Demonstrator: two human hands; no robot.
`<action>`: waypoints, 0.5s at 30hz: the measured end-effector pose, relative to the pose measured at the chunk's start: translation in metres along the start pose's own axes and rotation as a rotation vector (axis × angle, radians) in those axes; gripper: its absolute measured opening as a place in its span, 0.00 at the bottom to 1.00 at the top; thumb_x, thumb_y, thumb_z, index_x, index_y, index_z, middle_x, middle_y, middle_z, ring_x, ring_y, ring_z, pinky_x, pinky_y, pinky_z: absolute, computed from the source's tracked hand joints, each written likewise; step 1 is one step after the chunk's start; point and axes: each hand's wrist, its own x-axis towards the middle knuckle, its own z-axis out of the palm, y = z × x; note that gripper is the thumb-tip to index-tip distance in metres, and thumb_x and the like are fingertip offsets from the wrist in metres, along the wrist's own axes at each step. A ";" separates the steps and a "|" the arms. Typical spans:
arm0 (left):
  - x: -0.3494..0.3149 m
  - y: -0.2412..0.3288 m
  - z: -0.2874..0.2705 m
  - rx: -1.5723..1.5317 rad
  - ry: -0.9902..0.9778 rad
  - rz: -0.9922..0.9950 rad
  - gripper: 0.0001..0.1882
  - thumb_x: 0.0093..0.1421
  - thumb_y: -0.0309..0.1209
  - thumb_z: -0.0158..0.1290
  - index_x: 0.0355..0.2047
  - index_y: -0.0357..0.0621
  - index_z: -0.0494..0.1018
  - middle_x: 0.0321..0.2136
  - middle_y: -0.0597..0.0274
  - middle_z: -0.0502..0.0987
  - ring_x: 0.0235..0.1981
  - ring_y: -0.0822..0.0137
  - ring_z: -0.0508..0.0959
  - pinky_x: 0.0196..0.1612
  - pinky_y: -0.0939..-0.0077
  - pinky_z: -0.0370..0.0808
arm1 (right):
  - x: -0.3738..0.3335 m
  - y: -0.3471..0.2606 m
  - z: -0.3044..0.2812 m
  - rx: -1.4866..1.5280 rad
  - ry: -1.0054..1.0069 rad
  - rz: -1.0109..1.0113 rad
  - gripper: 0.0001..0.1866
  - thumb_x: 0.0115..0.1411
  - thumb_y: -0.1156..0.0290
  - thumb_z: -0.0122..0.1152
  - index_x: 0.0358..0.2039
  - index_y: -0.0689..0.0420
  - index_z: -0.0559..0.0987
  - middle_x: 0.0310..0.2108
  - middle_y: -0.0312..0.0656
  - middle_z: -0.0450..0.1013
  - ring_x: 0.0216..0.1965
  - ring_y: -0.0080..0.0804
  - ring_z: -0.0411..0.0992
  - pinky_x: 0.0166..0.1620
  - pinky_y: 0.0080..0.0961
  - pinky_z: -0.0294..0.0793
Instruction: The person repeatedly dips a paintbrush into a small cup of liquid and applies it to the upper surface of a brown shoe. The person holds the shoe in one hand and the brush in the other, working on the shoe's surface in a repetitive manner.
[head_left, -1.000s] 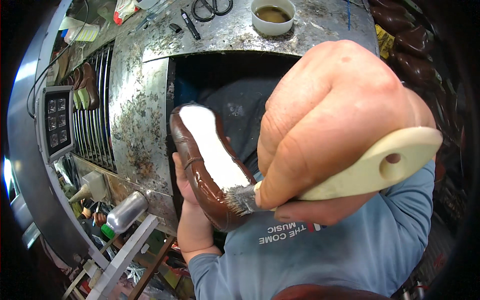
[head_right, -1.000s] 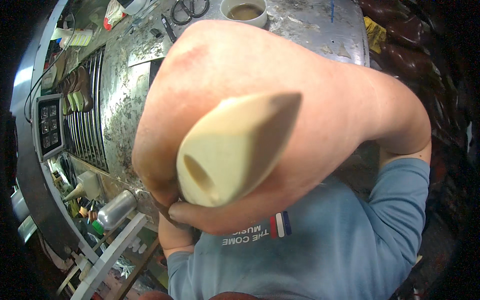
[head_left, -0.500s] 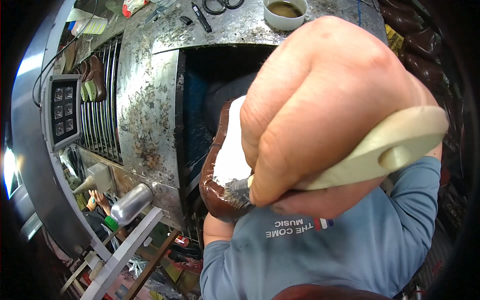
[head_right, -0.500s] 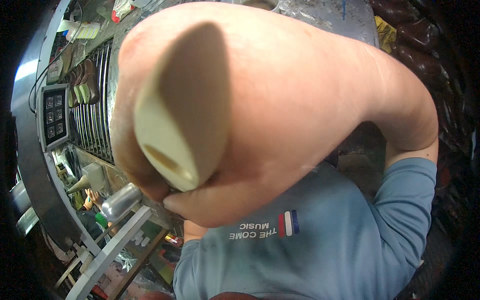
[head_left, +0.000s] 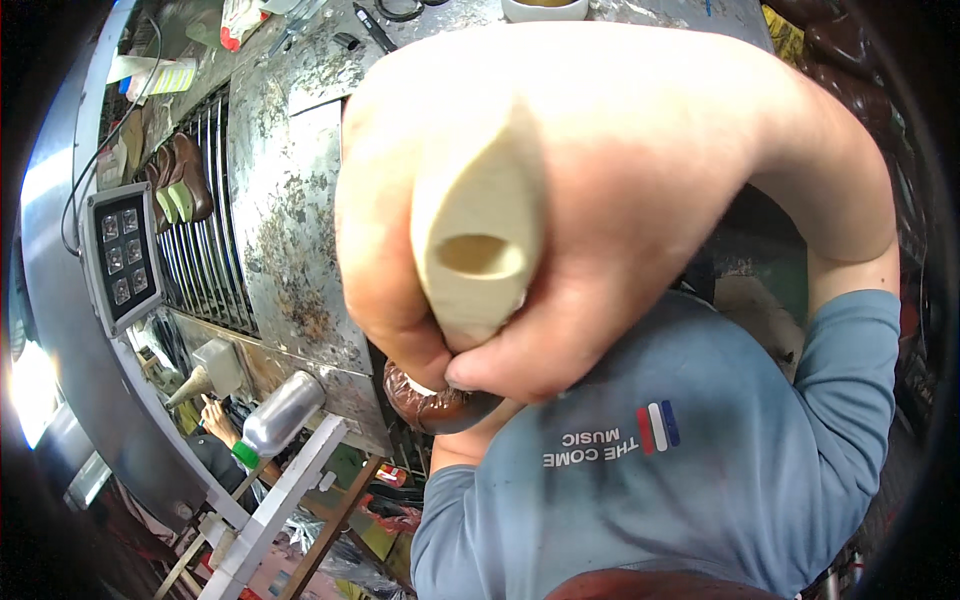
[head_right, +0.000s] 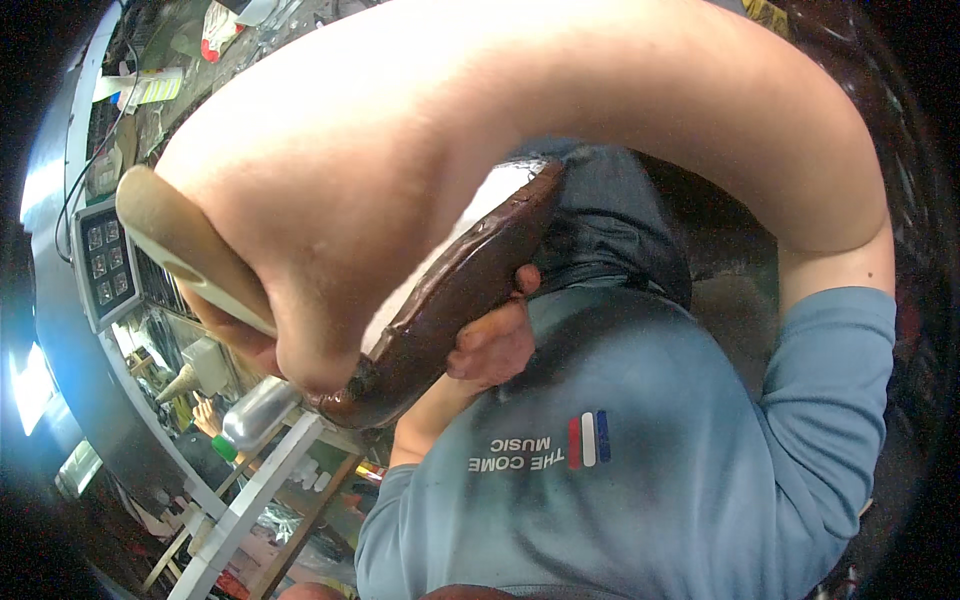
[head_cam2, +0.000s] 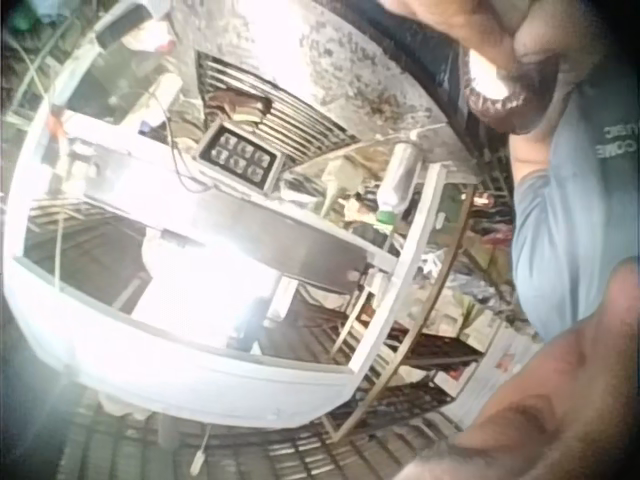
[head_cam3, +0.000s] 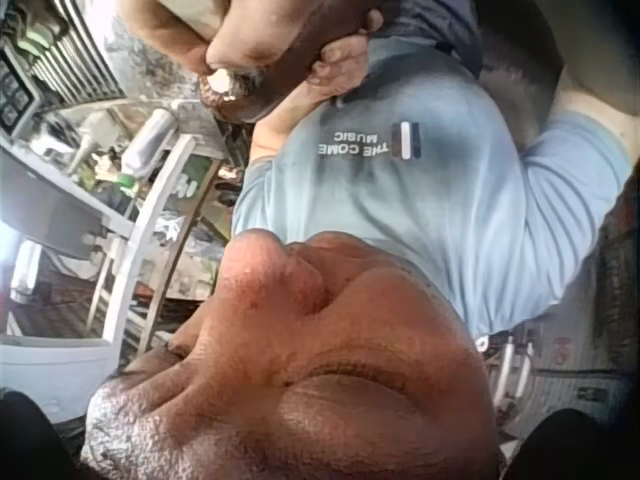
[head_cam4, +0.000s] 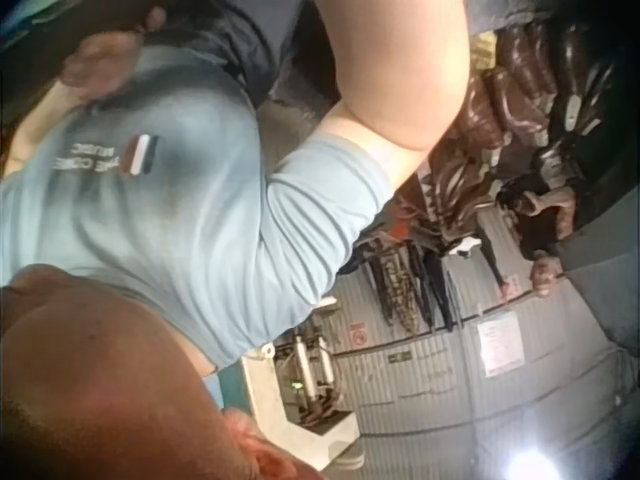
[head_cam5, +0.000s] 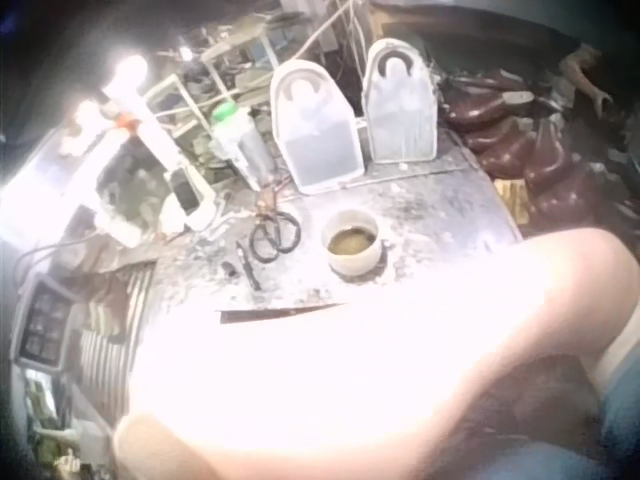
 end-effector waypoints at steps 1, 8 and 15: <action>0.003 -0.001 0.001 -0.001 0.004 0.002 0.41 0.64 0.58 0.49 0.67 0.42 0.57 0.55 0.43 0.71 0.49 0.50 0.78 0.50 0.58 0.80 | 0.003 0.004 0.001 0.016 -0.015 0.003 0.09 0.54 0.71 0.70 0.32 0.63 0.83 0.27 0.46 0.79 0.28 0.34 0.79 0.32 0.27 0.79; 0.026 -0.017 -0.002 -0.009 0.000 -0.026 0.40 0.63 0.55 0.51 0.67 0.41 0.58 0.54 0.43 0.72 0.48 0.51 0.79 0.49 0.58 0.80 | 0.014 0.015 0.001 0.065 -0.081 0.014 0.10 0.55 0.70 0.70 0.33 0.63 0.83 0.28 0.46 0.79 0.30 0.34 0.79 0.34 0.27 0.79; 0.033 -0.033 -0.001 -0.029 -0.016 -0.076 0.40 0.63 0.53 0.54 0.66 0.40 0.59 0.54 0.42 0.73 0.47 0.52 0.79 0.49 0.59 0.81 | 0.012 0.010 -0.018 0.086 -0.103 0.017 0.11 0.56 0.68 0.69 0.34 0.63 0.83 0.29 0.46 0.80 0.31 0.34 0.79 0.35 0.27 0.79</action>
